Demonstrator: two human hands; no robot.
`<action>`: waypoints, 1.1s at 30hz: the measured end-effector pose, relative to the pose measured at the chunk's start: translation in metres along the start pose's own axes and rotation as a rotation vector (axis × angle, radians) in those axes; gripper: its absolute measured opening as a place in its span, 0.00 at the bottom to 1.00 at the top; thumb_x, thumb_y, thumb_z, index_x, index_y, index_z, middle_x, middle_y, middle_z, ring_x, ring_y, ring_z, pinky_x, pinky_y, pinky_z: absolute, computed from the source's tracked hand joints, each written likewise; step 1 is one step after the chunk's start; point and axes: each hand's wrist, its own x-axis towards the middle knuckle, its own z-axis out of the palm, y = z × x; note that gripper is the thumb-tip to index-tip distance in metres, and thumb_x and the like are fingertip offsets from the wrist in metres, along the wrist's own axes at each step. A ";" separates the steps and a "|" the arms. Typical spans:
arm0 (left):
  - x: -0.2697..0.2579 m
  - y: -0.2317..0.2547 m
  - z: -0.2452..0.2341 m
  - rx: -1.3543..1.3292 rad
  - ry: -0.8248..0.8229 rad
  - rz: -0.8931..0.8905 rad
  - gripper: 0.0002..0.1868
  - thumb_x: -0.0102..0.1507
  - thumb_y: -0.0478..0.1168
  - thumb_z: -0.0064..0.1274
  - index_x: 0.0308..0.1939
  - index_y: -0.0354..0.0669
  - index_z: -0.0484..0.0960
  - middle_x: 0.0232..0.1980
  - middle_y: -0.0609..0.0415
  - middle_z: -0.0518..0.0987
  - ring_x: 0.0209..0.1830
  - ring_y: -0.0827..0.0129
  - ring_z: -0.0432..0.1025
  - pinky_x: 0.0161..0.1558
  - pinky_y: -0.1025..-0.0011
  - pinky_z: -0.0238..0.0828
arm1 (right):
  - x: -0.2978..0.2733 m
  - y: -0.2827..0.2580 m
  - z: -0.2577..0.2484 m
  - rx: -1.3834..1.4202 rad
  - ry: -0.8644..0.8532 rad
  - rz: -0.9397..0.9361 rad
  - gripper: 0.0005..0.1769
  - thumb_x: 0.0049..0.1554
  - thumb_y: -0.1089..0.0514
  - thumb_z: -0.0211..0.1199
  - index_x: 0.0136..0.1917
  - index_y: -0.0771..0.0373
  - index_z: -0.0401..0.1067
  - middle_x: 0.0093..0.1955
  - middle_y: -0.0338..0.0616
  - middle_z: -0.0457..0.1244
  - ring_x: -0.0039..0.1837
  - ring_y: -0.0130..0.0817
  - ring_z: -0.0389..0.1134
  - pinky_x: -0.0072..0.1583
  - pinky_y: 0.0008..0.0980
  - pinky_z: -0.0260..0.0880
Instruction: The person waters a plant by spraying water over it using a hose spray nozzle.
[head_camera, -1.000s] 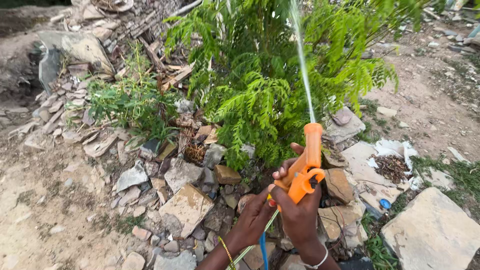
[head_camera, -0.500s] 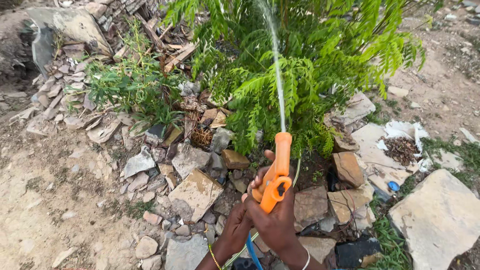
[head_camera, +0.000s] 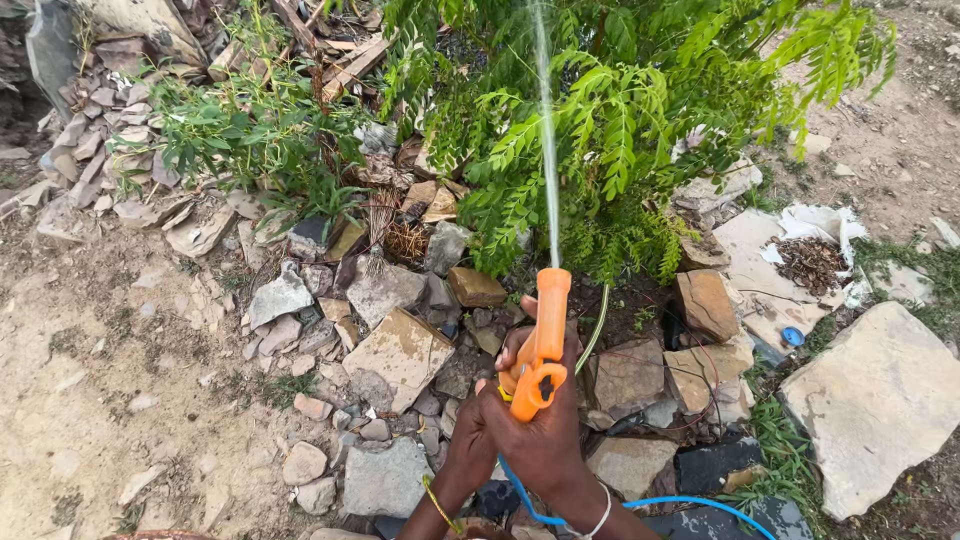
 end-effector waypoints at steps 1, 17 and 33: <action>0.001 0.002 -0.001 -0.002 0.000 -0.001 0.16 0.74 0.43 0.40 0.47 0.34 0.78 0.46 0.54 0.81 0.45 0.73 0.73 0.48 0.69 0.72 | 0.000 0.003 0.001 -0.047 -0.010 -0.031 0.48 0.47 0.77 0.62 0.77 0.64 0.48 0.52 0.40 0.55 0.54 0.27 0.59 0.56 0.27 0.66; 0.005 -0.062 -0.013 0.063 0.096 -0.003 0.20 0.71 0.49 0.42 0.57 0.38 0.76 0.51 0.52 0.77 0.53 0.70 0.73 0.54 0.68 0.72 | 0.020 0.012 0.015 -0.045 0.023 0.025 0.52 0.46 0.74 0.65 0.79 0.60 0.46 0.55 0.40 0.54 0.56 0.29 0.58 0.60 0.30 0.65; 0.034 -0.007 -0.017 -0.254 -0.006 -0.010 0.27 0.71 0.49 0.41 0.69 0.36 0.68 0.67 0.52 0.73 0.67 0.65 0.69 0.67 0.63 0.64 | 0.026 0.044 0.028 -0.006 0.085 0.042 0.46 0.50 0.75 0.61 0.77 0.59 0.45 0.53 0.40 0.55 0.55 0.28 0.61 0.58 0.31 0.68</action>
